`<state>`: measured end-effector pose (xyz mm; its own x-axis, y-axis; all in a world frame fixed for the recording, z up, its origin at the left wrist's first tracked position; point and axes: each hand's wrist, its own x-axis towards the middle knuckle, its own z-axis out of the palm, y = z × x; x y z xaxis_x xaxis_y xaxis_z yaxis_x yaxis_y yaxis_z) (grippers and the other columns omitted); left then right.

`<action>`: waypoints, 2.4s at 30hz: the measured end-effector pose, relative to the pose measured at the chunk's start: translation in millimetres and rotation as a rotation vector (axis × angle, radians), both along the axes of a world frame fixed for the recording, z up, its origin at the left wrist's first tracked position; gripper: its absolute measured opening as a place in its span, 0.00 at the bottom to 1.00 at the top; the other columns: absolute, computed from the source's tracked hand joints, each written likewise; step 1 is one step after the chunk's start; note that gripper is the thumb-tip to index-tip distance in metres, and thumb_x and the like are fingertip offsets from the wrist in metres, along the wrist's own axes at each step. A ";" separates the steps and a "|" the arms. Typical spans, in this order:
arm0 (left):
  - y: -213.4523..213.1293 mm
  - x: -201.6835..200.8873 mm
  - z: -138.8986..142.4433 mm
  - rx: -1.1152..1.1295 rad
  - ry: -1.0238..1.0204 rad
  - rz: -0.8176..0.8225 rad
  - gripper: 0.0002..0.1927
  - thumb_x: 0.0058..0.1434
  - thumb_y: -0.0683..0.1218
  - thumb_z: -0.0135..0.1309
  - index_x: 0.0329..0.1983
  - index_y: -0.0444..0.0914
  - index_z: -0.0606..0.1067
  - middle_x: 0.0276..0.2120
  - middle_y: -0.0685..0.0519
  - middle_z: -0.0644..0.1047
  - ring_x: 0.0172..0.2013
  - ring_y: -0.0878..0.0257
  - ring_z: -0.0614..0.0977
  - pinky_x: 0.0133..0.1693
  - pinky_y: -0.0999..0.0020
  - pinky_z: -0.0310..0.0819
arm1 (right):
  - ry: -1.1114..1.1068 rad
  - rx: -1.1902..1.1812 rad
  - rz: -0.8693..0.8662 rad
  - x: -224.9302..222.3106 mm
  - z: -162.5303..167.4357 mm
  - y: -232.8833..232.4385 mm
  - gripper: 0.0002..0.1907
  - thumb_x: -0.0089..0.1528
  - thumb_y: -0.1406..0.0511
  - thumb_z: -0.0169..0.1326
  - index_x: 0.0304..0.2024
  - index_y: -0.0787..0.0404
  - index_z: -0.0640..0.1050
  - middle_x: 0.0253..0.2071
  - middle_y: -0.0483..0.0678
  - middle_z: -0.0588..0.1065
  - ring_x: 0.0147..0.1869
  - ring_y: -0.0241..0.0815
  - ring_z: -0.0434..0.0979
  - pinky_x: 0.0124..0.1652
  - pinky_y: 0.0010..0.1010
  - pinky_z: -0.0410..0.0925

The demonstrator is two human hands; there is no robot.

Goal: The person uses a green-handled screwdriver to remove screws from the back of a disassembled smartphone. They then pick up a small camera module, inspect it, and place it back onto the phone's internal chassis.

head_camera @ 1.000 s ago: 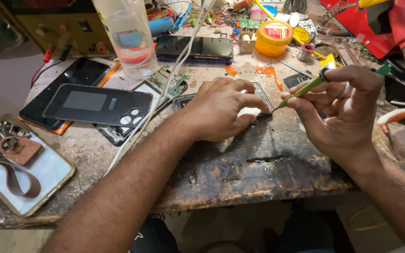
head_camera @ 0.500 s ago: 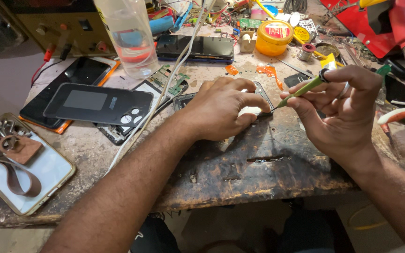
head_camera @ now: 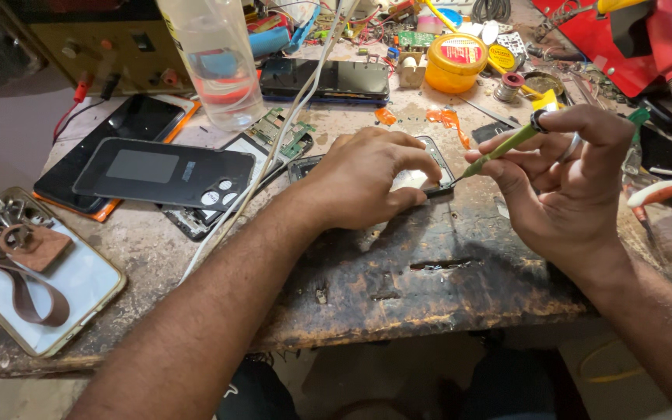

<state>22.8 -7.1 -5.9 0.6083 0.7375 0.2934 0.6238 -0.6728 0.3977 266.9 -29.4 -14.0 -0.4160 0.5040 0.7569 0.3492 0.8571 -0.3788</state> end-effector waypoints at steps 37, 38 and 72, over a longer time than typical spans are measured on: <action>19.2 -8.9 -20.5 -0.089 -0.202 0.087 0.36 0.45 0.58 0.72 0.49 0.35 0.71 0.50 0.42 0.75 0.54 0.48 0.77 0.53 0.58 0.71 | -0.062 -0.373 -0.342 -0.1 16.8 25.3 0.36 0.62 0.72 0.65 0.58 0.54 0.53 0.33 0.58 0.77 0.41 0.48 0.86 0.37 0.35 0.77; 19.1 -8.3 -19.3 -0.109 -0.215 0.095 0.36 0.44 0.58 0.72 0.50 0.36 0.70 0.49 0.43 0.76 0.53 0.49 0.79 0.52 0.59 0.72 | -0.051 -0.349 -0.252 0.0 16.7 26.1 0.35 0.63 0.73 0.64 0.58 0.54 0.53 0.35 0.57 0.77 0.42 0.47 0.86 0.39 0.34 0.78; 9.3 12.6 -16.4 -0.073 -0.321 0.289 0.41 0.38 0.57 0.73 0.47 0.36 0.64 0.33 0.39 0.79 0.37 0.43 0.83 0.40 0.52 0.77 | 0.057 -0.469 0.097 -10.2 11.1 23.1 0.36 0.62 0.80 0.57 0.60 0.49 0.54 0.49 0.54 0.73 0.52 0.46 0.85 0.48 0.35 0.82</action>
<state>35.4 2.2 -22.3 0.2604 0.8896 0.3752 0.6191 -0.4520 0.6422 256.7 -6.3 -2.9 -0.4422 0.7573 0.4806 0.2433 0.6170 -0.7484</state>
